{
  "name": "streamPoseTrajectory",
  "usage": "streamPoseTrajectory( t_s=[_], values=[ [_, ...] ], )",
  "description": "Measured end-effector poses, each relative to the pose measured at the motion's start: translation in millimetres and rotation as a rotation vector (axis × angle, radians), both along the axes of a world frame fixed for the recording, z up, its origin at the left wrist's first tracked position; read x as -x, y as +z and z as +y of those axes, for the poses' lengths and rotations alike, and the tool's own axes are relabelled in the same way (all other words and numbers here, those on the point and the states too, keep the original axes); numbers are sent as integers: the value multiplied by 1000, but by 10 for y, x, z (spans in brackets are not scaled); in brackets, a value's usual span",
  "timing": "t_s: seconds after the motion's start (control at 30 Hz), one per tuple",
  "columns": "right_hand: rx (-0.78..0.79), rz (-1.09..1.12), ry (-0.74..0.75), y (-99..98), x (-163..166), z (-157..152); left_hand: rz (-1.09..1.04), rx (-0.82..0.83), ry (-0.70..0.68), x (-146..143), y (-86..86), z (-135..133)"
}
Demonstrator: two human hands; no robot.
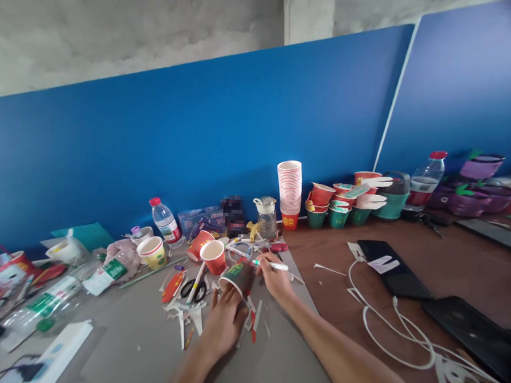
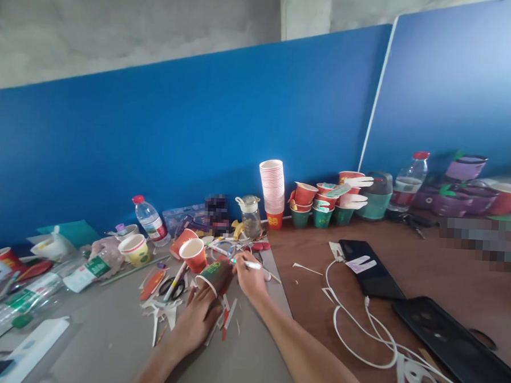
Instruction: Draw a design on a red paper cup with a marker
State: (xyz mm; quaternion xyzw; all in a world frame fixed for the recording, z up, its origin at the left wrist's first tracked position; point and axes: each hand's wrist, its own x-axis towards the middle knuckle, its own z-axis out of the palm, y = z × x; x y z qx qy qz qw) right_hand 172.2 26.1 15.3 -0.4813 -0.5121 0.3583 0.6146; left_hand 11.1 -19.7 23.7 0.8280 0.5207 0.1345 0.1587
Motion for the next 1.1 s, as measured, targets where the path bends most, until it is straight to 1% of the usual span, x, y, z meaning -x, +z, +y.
streamPoseTrajectory(
  t_s=[0.07, 0.2, 0.37, 0.4, 0.5, 0.53, 0.57, 0.67, 0.7, 0.73, 0.83, 0.87, 0.9, 0.97, 1.0, 1.03, 1.1],
  values=[
    [7, -35, -28, 8, -25, -8, 16, -4, -7, 6, -13, 1],
    [-49, -19, 11, 37, 13, -42, 42, -29, -15, 16, -31, 2],
    [17, 75, 120, 45, 44, -26, 53, -36, -28, 10, -26, -8],
    [23, 79, 101, 42, 36, -20, 50, -36, -25, 7, -25, -8],
    [31, 56, -20, 35, 17, -25, 36, -35, -20, 4, -26, -3],
    [30, 54, -24, 33, 22, -36, 32, -32, -16, 4, -26, 0],
    [25, 60, 7, 32, 34, -50, 29, -29, -11, 4, -27, 3],
    [-12, 81, 202, 22, 83, -85, 15, -25, -7, 9, -30, 10],
    [-23, 76, 227, 18, 94, -88, 11, -27, -9, 10, -33, 11],
    [-31, 70, 212, 14, 99, -85, 8, -30, -9, 12, -36, 13],
    [-29, 75, 82, 5, 87, -63, 12, -33, -8, 15, -45, 16],
    [-19, 86, 81, 3, 82, -57, 16, -33, -10, 16, -46, 16],
    [-7, 100, 111, 1, 80, -52, 19, -33, -12, 16, -45, 15],
    [1, 119, 214, -7, 81, -42, 23, -35, -7, 14, -39, 12],
    [-2, 126, 240, -13, 81, -34, 23, -37, -4, 13, -35, 9],
    [-4, 132, 230, -20, 79, -25, 22, -39, -1, 11, -31, 7],
    [2, 136, 130, -32, 70, -5, 22, -44, -1, 8, -27, 3]
  ],
)
